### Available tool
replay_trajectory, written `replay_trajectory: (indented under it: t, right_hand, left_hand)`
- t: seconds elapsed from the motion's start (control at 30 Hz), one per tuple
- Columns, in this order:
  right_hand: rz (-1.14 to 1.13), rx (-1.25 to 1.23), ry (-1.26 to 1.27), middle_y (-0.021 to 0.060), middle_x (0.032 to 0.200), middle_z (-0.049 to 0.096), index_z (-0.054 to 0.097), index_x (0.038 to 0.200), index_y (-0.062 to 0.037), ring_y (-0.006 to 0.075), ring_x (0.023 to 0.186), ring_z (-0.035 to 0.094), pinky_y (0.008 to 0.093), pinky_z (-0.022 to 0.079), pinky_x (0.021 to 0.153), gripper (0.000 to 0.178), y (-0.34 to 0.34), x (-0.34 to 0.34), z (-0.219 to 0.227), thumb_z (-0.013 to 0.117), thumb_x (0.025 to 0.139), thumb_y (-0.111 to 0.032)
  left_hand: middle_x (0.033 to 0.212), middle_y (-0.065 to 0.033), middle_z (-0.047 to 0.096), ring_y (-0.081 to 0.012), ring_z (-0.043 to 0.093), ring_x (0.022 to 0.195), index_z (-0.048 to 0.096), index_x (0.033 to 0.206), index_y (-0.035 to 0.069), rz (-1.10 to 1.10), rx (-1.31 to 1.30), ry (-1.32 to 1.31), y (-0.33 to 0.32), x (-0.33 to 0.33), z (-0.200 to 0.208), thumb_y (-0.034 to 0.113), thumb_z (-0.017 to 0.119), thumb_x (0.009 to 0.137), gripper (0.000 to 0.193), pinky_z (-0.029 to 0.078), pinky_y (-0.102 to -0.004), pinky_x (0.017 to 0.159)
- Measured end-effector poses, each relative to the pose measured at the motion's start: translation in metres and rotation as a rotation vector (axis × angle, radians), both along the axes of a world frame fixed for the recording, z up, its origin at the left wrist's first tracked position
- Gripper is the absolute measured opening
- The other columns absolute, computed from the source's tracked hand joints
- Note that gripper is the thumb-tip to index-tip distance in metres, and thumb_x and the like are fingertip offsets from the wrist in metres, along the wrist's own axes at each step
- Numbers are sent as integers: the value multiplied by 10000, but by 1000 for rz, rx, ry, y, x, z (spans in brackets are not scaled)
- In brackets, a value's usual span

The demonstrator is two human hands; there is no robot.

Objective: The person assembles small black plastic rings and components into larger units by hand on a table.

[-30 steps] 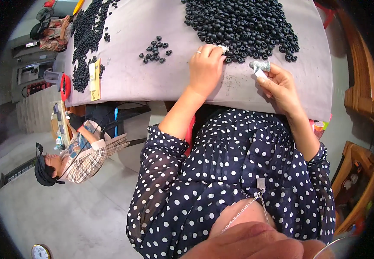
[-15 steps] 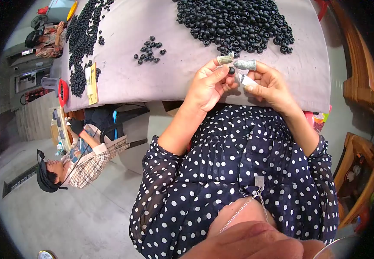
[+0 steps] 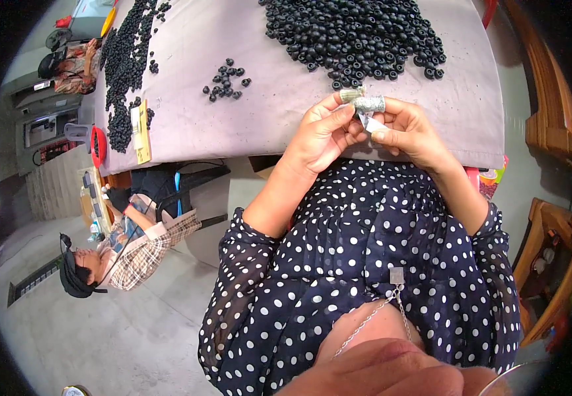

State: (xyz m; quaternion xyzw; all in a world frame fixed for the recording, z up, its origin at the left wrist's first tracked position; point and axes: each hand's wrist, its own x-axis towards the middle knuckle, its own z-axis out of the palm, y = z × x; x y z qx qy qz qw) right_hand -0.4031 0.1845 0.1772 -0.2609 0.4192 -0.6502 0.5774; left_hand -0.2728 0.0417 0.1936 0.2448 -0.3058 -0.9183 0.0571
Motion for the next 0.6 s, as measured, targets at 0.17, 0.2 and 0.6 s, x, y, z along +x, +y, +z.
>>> replay_trajectory:
  t: [0.17,0.2,0.6]
  right_hand:
    - [32,2,-35,-66,731,556,579,1196,-36,-9,508,402,139,276,423,379,-1,-1,-2,671,854,-170]
    - [32,2,-35,-66,731,556,579,1196,-36,-9,508,402,139,276,423,379,-1,0,-3,671,854,-170]
    - [30,36,-47,-7,828,666,604,1149,-20,-11,499,418,137,294,419,310,-3,-1,1,642,870,-149]
  left_hand:
    - [989,-80,641,-166,647,794,539,1161,43,-16,8,33,-2,2,-2,116,618,898,284,569,-313,713]
    - [987,-83,642,-167,648,792,536,1165,43,-24,10,37,-3,2,-1,114,617,899,288,569,-313,714]
    - [959,-85,644,-144,623,753,522,1187,39,24,-89,69,-1,3,-6,85,616,894,311,555,-288,698]
